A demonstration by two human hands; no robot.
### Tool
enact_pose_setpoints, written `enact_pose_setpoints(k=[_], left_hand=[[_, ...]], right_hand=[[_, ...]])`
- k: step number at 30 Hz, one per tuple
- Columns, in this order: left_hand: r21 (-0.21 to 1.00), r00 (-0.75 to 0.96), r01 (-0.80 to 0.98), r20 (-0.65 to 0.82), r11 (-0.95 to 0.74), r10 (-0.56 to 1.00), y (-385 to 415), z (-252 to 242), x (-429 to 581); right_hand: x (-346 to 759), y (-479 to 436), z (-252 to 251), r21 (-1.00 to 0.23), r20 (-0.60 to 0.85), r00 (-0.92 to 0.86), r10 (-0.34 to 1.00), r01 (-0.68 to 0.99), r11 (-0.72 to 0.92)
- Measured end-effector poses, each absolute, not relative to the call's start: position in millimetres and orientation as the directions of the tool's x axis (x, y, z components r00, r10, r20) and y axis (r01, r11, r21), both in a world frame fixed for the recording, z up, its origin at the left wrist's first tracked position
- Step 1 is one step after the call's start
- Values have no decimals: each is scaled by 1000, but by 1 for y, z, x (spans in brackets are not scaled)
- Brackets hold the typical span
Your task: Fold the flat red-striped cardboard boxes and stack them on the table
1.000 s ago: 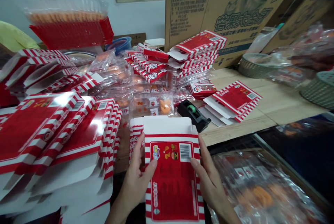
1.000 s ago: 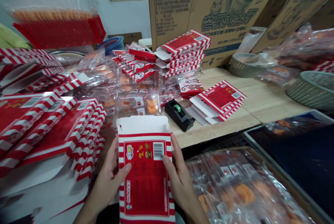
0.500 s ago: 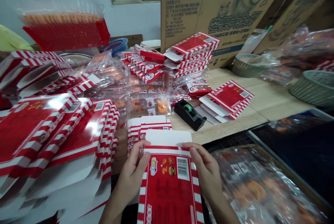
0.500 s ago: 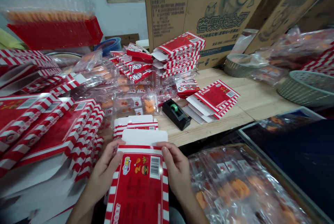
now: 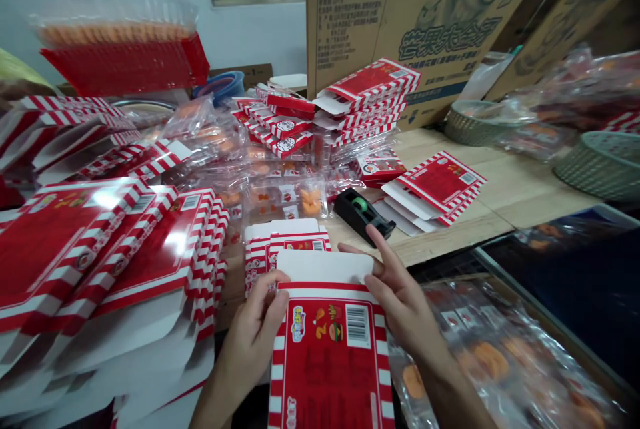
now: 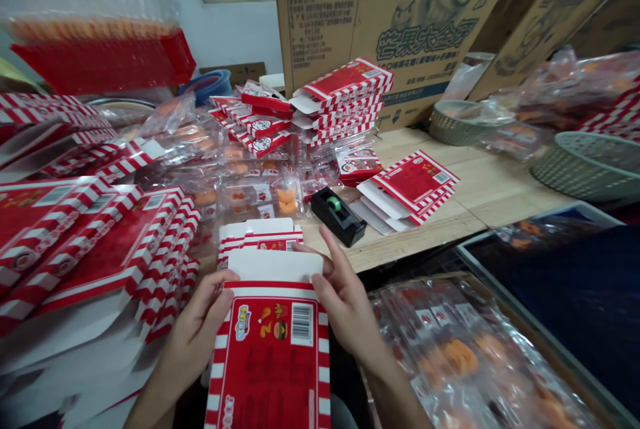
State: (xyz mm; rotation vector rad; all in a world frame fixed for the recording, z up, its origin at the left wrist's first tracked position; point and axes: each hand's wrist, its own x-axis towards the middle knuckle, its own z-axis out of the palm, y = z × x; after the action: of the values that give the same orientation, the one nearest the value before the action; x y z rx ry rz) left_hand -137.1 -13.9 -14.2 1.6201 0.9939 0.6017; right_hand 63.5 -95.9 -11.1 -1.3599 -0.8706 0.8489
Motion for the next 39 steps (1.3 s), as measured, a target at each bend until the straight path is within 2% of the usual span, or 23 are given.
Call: enact_pose_setpoints(k=[4,6,12,16,20,23,26,29,32,39], left_hand=[[952,540,300,-124,-53,832,-18,-14,-139],[953,553,300,-129,-52,823,-22,-13,-138],[923,631,332,-66,-192,773,-30,-7,-135],[933,644,299,-44,-199,764,-31,-8,-135],[967,595,235,-61,-100,801,-38,-8,-133],[989,550,132,-123,60,826,-44,-7,-128],[986,518,54,-161,155,840,-47,-6,-123],[988,537,93,-151,120,830,-46,-6,-124],[981,571,194,-126,16,811,-43,-7,-128],[975,553,221,-108,-21,826,-42,-5,-131]], right_hand=[[70,-94,0,-951,241,315,918,265,158],[71,-94,5,-926,284,232,930,317,204],[73,-84,29,-987,-74,32,997,138,-78],[77,-74,40,-978,-189,-102,977,110,-177],[76,-68,43,-963,-266,-58,962,49,-263],[73,-67,45,-959,-279,-24,960,56,-277],[73,-69,49,-958,-210,24,977,196,-211],[74,-71,53,-902,-150,30,988,406,-149],[75,-70,55,-829,-157,-14,988,545,-124],[70,-66,55,-853,-126,-79,989,518,-67]])
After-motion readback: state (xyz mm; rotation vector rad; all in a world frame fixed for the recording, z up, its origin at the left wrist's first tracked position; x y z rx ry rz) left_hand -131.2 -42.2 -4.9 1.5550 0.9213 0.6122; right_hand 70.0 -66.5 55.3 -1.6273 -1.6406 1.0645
